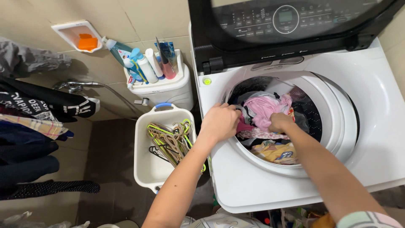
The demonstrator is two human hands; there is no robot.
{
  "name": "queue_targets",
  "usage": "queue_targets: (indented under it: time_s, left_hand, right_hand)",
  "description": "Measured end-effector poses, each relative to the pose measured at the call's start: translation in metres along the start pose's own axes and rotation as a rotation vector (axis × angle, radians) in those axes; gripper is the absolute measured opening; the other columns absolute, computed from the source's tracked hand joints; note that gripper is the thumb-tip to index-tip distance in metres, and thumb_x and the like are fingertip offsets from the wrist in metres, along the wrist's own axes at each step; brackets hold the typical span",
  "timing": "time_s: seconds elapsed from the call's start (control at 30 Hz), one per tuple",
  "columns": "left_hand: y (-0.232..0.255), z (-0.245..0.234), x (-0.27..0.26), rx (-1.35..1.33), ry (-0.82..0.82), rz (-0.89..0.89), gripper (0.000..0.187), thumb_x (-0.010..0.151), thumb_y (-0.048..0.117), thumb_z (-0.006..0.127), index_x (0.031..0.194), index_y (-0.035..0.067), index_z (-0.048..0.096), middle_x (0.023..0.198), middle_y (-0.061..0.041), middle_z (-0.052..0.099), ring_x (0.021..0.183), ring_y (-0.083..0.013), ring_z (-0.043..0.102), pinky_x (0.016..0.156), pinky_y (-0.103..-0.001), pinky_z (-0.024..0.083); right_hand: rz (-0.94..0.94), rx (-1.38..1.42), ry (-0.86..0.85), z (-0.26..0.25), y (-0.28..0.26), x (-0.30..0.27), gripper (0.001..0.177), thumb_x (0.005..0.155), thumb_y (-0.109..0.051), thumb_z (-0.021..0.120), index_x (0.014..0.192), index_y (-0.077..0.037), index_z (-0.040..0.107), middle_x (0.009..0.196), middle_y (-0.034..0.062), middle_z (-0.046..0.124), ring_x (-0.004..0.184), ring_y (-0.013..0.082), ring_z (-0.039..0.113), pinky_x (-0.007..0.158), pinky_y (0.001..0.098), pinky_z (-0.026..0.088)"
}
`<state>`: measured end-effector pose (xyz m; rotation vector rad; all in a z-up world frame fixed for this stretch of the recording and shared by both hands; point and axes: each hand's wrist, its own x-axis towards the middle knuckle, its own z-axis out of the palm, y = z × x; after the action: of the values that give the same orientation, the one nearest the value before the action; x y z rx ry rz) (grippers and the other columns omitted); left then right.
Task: Hanging washed clothes on hangers and placing them on a drying rack.
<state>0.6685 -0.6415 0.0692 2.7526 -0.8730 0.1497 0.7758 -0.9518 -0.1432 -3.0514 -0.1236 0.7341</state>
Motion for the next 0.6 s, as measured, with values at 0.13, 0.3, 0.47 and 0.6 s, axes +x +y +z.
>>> queue_targets:
  time_s: [0.13, 0.3, 0.47, 0.6]
  left_hand:
    - [0.002, 0.003, 0.005, -0.345, 0.176, -0.051, 0.034, 0.081, 0.015, 0.067, 0.114, 0.012, 0.073, 0.112, -0.011, 0.068, 0.102, -0.0326, 0.066, 0.089, -0.045, 0.047]
    - [0.009, -0.052, 0.000, -0.718, 0.467, 0.264, 0.053, 0.076, 0.011, 0.076, 0.125, 0.001, 0.060, 0.120, -0.017, 0.061, 0.105, -0.0395, 0.059, 0.093, -0.043, 0.047]
    - [-0.030, -0.116, -0.053, -0.797, 0.535, 0.188, 0.021, 0.085, 0.000, 0.067, 0.106, 0.004, 0.066, 0.099, -0.010, 0.061, 0.095, -0.0274, 0.065, 0.084, -0.034, 0.052]
    - [-0.102, -0.115, -0.131, -0.882, 0.751, 0.171, 0.021, 0.084, -0.006, 0.059, 0.101, 0.005, 0.066, 0.101, -0.009, 0.062, 0.100, -0.0236, 0.063, 0.093, -0.032, 0.050]
  right_hand:
    - [-0.293, 0.146, 0.519, -0.101, -0.052, -0.100, 0.054, 0.074, -0.041, 0.086, 0.112, -0.006, 0.073, 0.113, 0.0175, 0.066, 0.118, 0.0331, 0.056, 0.099, 0.0459, 0.049]
    - [-0.550, 0.570, 0.671, -0.176, -0.118, -0.219, 0.030, 0.085, -0.020, 0.080, 0.105, -0.002, 0.067, 0.102, 0.0096, 0.068, 0.098, 0.0221, 0.062, 0.086, 0.0359, 0.053]
    - [-0.723, 1.042, 0.462, -0.180, -0.147, -0.232, 0.024, 0.088, -0.017, 0.080, 0.098, -0.005, 0.061, 0.092, -0.0036, 0.069, 0.089, 0.0037, 0.063, 0.079, 0.0253, 0.052]
    - [-0.706, 0.882, 0.249, -0.159, -0.181, -0.230, 0.020, 0.083, -0.011, 0.082, 0.094, -0.004, 0.068, 0.080, -0.0014, 0.065, 0.077, 0.0054, 0.058, 0.069, 0.0245, 0.048]
